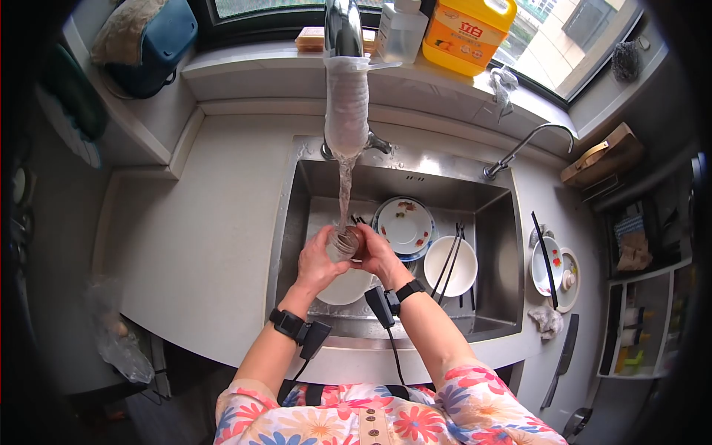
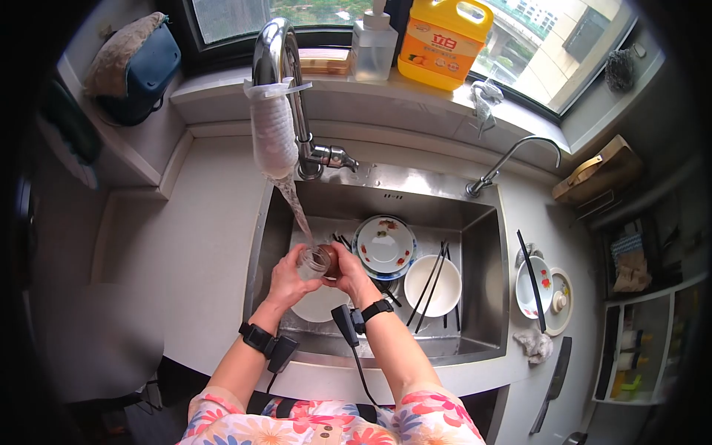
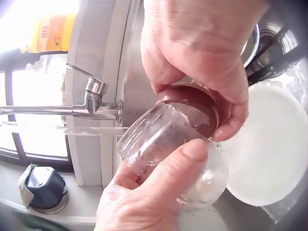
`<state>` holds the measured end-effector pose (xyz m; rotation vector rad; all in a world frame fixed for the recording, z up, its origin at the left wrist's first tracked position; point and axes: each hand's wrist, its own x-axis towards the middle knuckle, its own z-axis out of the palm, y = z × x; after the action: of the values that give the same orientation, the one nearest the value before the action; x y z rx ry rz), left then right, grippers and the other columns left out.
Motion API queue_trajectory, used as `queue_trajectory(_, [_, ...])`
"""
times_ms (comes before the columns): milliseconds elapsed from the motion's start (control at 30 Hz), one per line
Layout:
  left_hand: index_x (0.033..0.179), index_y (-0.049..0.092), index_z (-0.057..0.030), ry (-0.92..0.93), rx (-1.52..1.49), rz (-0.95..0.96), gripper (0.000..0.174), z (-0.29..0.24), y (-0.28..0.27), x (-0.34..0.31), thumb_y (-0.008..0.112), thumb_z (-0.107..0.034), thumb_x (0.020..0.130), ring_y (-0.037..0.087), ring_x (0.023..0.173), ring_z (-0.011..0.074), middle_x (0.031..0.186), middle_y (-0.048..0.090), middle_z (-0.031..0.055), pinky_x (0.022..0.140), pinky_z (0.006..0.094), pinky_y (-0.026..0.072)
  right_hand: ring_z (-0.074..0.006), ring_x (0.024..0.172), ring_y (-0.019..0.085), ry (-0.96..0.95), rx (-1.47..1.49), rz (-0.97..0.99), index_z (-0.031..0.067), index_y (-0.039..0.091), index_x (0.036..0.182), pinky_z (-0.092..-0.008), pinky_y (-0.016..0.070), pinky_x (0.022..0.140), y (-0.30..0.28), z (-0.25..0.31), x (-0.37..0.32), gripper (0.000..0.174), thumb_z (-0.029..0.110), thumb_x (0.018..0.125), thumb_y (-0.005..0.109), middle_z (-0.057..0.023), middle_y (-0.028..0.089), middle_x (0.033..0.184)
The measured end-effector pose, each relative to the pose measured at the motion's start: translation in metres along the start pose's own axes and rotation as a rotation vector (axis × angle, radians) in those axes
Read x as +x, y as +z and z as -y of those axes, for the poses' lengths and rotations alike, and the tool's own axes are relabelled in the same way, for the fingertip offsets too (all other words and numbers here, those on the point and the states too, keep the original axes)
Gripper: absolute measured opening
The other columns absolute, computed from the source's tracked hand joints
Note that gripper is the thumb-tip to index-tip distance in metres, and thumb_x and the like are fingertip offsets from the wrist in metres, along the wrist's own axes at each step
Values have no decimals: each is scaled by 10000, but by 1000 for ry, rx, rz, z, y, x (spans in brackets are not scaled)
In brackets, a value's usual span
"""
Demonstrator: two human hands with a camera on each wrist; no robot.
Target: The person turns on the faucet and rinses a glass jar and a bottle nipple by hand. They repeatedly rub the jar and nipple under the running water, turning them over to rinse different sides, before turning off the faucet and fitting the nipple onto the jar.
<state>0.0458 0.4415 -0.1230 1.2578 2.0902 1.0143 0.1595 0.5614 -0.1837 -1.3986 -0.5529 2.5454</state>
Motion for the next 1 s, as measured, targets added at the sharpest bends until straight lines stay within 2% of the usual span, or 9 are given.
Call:
queue_trajectory(133, [1236,460,-36,16,-67,-18,784,0,7,1,778,-249,552,564,1035,371,1097,595,212,899,423,457,-217,960,545,-32,-32,20,175,594,1067,-480,453,771,-1,8,-8,342,450,866,561,-16,602,1027])
queue_trajectory(333, [1256,447,-24,-43,-156,8,806,-2,7,1,772,-252,554,587,1015,357,1076,609,212,893,399,468,-198,880,557,-82,-87,-62,151,599,1025,-462,450,747,4,20,-23,366,471,849,584,-25,605,956])
queue_trajectory(400, [1259,447,-22,-66,-170,22,812,-3,5,1,772,-254,553,587,1023,350,1086,606,213,899,392,466,-160,883,548,-59,-114,-74,210,620,1032,-434,412,772,5,22,-25,319,481,880,548,17,618,954])
queue_trajectory(633, [1265,449,-19,-70,-213,22,818,1,7,-1,772,-259,553,587,1043,329,1103,608,202,911,370,465,-144,840,533,-58,-211,-68,216,626,1037,-414,400,774,3,23,-23,357,524,873,552,25,613,919])
queue_trajectory(733, [1263,452,-27,-86,-238,10,809,1,8,-1,774,-247,554,592,1040,321,1096,613,191,908,366,468,-160,837,527,-86,-239,-5,182,612,1023,-413,421,750,4,25,-29,407,541,833,599,6,593,944])
queue_trajectory(900, [1263,458,-40,-114,-294,24,796,-8,5,-3,777,-230,559,601,1030,299,1094,617,174,902,354,471,-160,916,529,-118,-383,145,193,595,1125,-400,400,792,4,32,-37,457,526,814,636,-1,602,1036])
queue_trajectory(933, [1263,459,-43,-111,-308,28,792,-8,5,-3,778,-226,561,604,1025,292,1092,619,169,900,350,472,-160,916,529,-116,-386,145,193,595,1125,-400,400,792,5,35,-40,457,526,814,636,-1,602,1036])
queue_trajectory(1000, [1260,460,-42,-115,-300,24,791,-8,5,-4,778,-229,561,604,1025,289,1090,620,166,900,347,471,-164,950,542,-230,-512,49,158,571,1158,-411,401,807,8,45,-51,516,522,801,653,-17,607,1055])
